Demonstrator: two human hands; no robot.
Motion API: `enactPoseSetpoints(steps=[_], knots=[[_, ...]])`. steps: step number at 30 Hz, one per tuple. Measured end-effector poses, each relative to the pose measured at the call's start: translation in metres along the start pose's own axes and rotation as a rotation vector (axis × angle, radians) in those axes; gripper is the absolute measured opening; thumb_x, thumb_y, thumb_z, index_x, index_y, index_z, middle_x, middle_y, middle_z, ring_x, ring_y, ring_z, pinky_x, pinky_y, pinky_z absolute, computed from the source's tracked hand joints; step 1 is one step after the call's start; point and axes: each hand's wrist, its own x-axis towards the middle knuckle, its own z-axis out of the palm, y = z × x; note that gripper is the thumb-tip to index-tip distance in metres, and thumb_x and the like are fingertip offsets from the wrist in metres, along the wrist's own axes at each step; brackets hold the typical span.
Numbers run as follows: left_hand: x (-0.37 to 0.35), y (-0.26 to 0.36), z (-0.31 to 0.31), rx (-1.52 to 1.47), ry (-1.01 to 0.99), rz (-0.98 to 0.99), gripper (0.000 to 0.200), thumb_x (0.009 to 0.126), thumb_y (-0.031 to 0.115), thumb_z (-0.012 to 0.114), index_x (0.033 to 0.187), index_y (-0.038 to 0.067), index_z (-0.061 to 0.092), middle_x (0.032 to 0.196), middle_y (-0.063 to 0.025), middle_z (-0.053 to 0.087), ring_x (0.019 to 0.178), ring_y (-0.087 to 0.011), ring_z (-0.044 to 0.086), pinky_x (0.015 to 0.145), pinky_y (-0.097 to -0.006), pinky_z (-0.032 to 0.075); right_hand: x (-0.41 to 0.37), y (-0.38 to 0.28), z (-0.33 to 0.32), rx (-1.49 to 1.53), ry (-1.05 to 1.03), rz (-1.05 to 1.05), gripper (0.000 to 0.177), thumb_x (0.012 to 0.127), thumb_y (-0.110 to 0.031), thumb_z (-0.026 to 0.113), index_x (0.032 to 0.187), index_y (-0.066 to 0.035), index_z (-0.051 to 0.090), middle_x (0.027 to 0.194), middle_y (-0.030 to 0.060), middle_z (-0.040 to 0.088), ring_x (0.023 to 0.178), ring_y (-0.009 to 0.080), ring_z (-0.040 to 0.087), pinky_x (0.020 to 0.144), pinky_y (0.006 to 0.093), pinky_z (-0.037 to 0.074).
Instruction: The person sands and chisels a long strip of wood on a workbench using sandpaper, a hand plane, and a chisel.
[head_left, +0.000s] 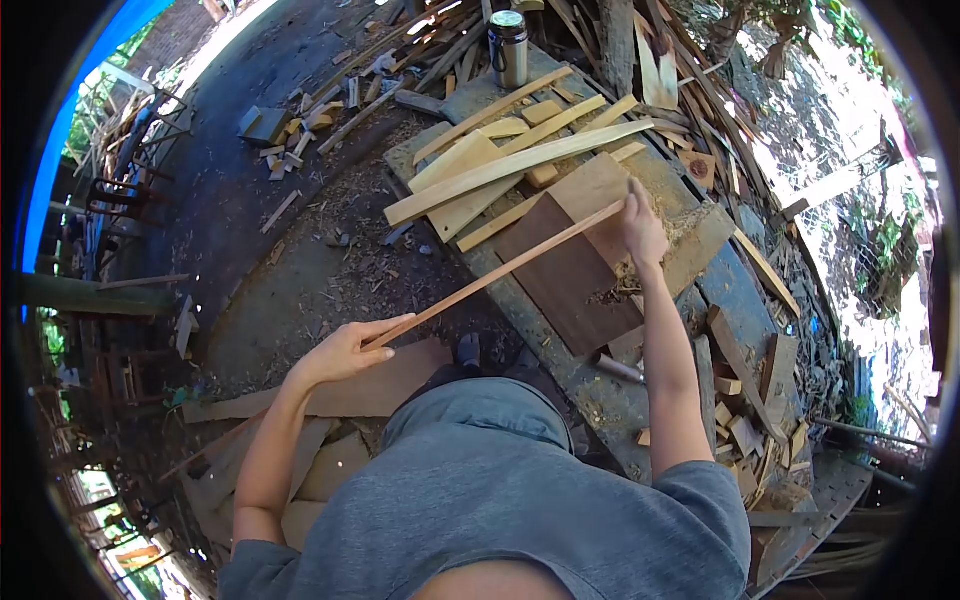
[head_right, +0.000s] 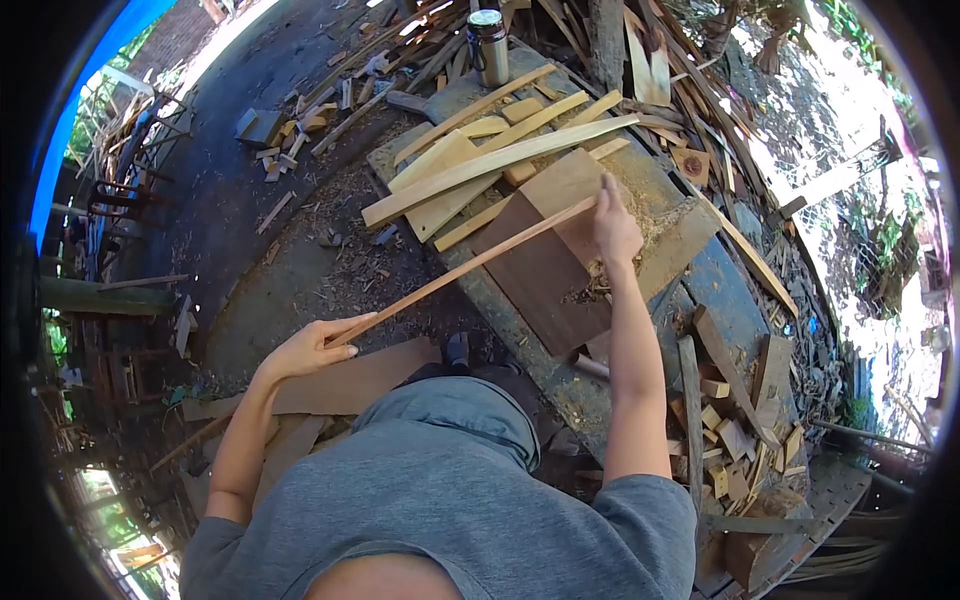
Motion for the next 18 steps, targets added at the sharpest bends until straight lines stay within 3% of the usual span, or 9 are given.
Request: enactPoseSetpoints(steps=[2, 4, 5, 6, 8, 10, 12, 14, 18], knots=[[0.000, -0.004, -0.001, 0.006, 0.059, 0.057, 0.061, 0.088, 0.012, 0.062, 0.146, 0.021, 0.044, 0.093, -0.0051, 0.066, 0.069, -0.0097, 0.046, 0.072, -0.0275, 0.045, 0.011, 0.006, 0.008, 0.019, 0.076, 0.132, 0.045, 0.100, -0.052, 0.034, 0.142, -0.039, 0.042, 0.091, 0.0215, 0.070, 0.078, 0.0416, 0.069, 0.067, 0.0499, 0.054], [0.003, -0.016, -0.003, 0.057, 0.094, 0.121, 0.061, 0.089, 0.011, 0.061, 0.146, 0.021, 0.045, 0.100, -0.0058, 0.067, 0.073, -0.0105, 0.049, 0.075, -0.0281, 0.046, -0.027, -0.027, 0.007, 0.109, 0.055, 0.001, 0.045, 0.101, -0.051, 0.034, 0.143, -0.038, 0.043, 0.089, 0.0218, 0.070, 0.074, 0.0394, 0.069, 0.064, 0.0468, 0.055], [0.006, -0.020, -0.002, 0.093, 0.116, 0.172, 0.060, 0.089, 0.011, 0.061, 0.146, 0.021, 0.045, 0.106, -0.0066, 0.068, 0.076, -0.0112, 0.053, 0.078, -0.0288, 0.047, -0.055, -0.050, -0.001, 0.176, -0.018, -0.001, 0.044, 0.100, -0.046, 0.041, 0.142, -0.036, 0.045, 0.097, 0.0182, 0.071, 0.084, 0.0399, 0.069, 0.073, 0.0467, 0.053], [0.006, -0.014, -0.002, 0.080, 0.120, 0.172, 0.060, 0.089, 0.011, 0.061, 0.146, 0.021, 0.045, 0.106, -0.0066, 0.068, 0.076, -0.0112, 0.053, 0.078, -0.0288, 0.047, -0.079, -0.071, -0.015, 0.133, -0.170, 0.004, 0.043, 0.100, -0.045, 0.042, 0.142, -0.037, 0.046, 0.094, 0.0178, 0.071, 0.081, 0.0402, 0.068, 0.071, 0.0470, 0.053], [0.000, 0.004, -0.005, 0.017, -0.008, -0.099, 0.060, 0.088, 0.010, 0.061, 0.145, 0.020, 0.046, 0.131, -0.0092, 0.062, 0.094, -0.0155, 0.060, 0.090, -0.0313, 0.047, -0.098, -0.069, -0.010, 0.149, -0.117, -0.174, 0.043, 0.100, -0.045, 0.042, 0.142, -0.038, 0.045, 0.093, 0.0200, 0.069, 0.079, 0.0419, 0.067, 0.071, 0.0484, 0.052], [0.002, 0.010, 0.003, 0.032, 0.024, -0.040, 0.060, 0.088, 0.010, 0.061, 0.145, 0.020, 0.046, 0.130, -0.0102, 0.062, 0.097, -0.0169, 0.061, 0.091, -0.0322, 0.046, -0.070, -0.050, -0.010, 0.075, -0.095, -0.156, 0.043, 0.100, -0.046, 0.040, 0.142, -0.038, 0.044, 0.094, 0.0211, 0.069, 0.080, 0.0434, 0.067, 0.071, 0.0492, 0.052], [0.004, 0.009, 0.009, 0.049, 0.058, 0.028, 0.060, 0.088, 0.010, 0.061, 0.145, 0.019, 0.046, 0.130, -0.0112, 0.062, 0.100, -0.0182, 0.062, 0.092, -0.0332, 0.046, -0.027, -0.029, -0.015, 0.022, -0.044, 0.062, 0.043, 0.100, -0.045, 0.038, 0.142, -0.037, 0.045, 0.095, 0.0233, 0.068, 0.084, 0.0414, 0.067, 0.071, 0.0485, 0.052], [0.011, 0.003, 0.010, 0.019, 0.088, 0.121, 0.059, 0.088, 0.009, 0.061, 0.145, 0.021, 0.047, 0.116, -0.0120, 0.068, 0.089, -0.0173, 0.061, 0.086, -0.0323, 0.048, 0.001, -0.001, 0.003, 0.092, 0.101, 0.029, 0.043, 0.100, -0.049, 0.036, 0.142, -0.040, 0.043, 0.090, 0.0254, 0.069, 0.082, 0.0429, 0.068, 0.070, 0.0509, 0.053], [0.014, 0.007, 0.005, 0.087, 0.142, 0.064, 0.060, 0.088, 0.009, 0.060, 0.144, 0.024, 0.047, 0.107, -0.0131, 0.069, 0.085, -0.0170, 0.060, 0.083, -0.0319, 0.048, -0.076, -0.072, -0.002, 0.207, -0.044, -0.065, 0.045, 0.099, -0.042, 0.042, 0.144, -0.038, 0.042, 0.082, 0.0217, 0.069, 0.074, 0.0418, 0.068, 0.066, 0.0513, 0.053]])
